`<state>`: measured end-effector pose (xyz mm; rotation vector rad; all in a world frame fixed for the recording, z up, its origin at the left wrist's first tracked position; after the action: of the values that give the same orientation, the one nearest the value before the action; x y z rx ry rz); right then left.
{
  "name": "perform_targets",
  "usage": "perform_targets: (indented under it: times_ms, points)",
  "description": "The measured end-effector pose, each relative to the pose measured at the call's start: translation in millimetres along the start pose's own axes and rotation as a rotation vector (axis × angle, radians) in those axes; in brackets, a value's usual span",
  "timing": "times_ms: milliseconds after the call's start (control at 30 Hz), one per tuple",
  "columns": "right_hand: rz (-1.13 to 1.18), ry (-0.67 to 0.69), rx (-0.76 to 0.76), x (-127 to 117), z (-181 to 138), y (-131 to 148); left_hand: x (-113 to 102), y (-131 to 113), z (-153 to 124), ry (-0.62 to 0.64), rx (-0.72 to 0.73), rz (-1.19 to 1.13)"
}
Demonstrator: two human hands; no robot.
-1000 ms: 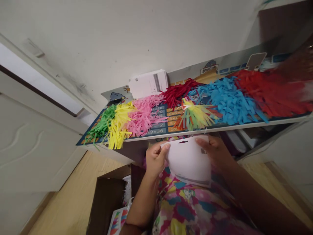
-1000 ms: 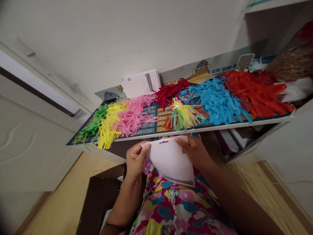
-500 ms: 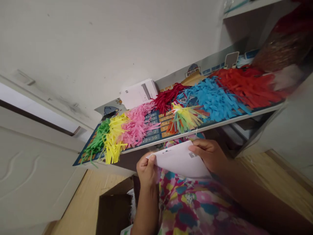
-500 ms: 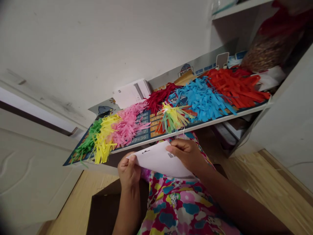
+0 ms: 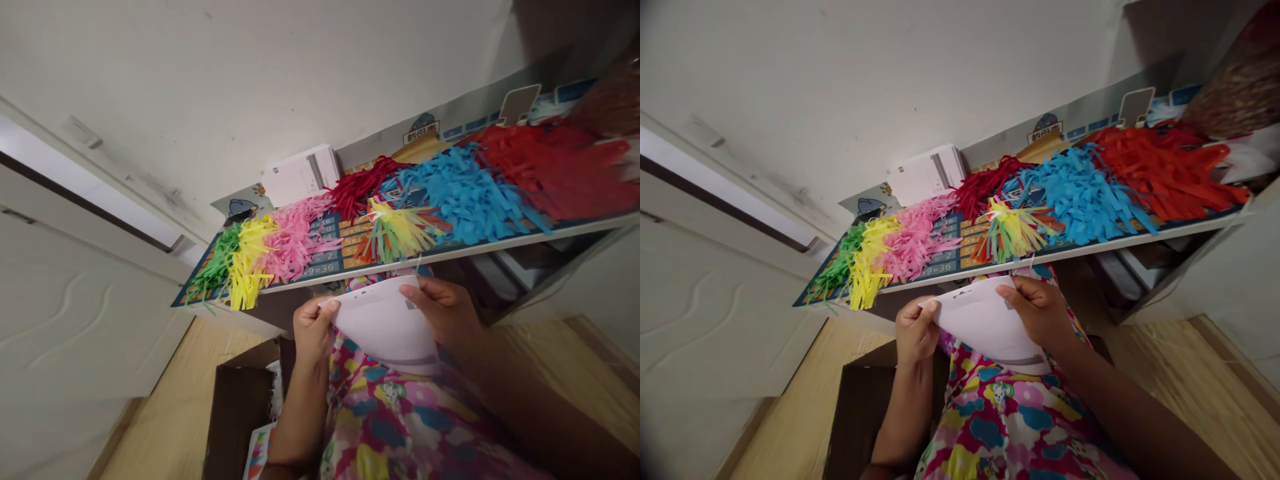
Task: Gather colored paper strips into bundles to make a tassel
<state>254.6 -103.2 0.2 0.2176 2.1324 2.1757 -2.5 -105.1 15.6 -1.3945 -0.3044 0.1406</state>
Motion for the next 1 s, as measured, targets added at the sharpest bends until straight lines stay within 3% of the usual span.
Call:
perform_targets:
  times_ms: [167, 300, 433, 700, 833, 933, 1000]
  points:
    - [0.051, 0.049, 0.023, 2, 4, -2, 2, 2, 5, 0.045, -0.059, -0.049]
    - [-0.054, 0.051, -0.051, 3, 3, 11, 6, -9, 8, 0.18, 0.011, 0.136]
    - [-0.06, 0.073, -0.049, 7, 2, 11, 11, -8, 9, 0.295, -0.028, 0.219]
    - [-0.027, 0.139, -0.066, 15, 2, 10, -4, 4, 11, 0.163, 0.027, 0.142]
    - [-0.065, 0.164, -0.125, 14, 3, 19, -8, 0, 9, 0.166, 0.082, 0.211]
    - [-0.172, 0.159, -0.2, 13, -6, 30, -4, -14, 10, 0.259, 0.151, 0.304]
    - [-0.224, 0.213, -0.275, 21, -17, 40, 3, -22, 10, 0.392, 0.171, 0.38]
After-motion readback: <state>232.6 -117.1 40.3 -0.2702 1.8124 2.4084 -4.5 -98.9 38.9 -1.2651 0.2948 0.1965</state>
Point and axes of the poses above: each hand's wrist, its own z-axis towards the middle knuckle, its own x-axis out of the palm, y = z × x, the point moved 9 cm from there along z, towards the middle knuckle, and after that the axes turned 2 degrees about x, right-handed, at the moved point
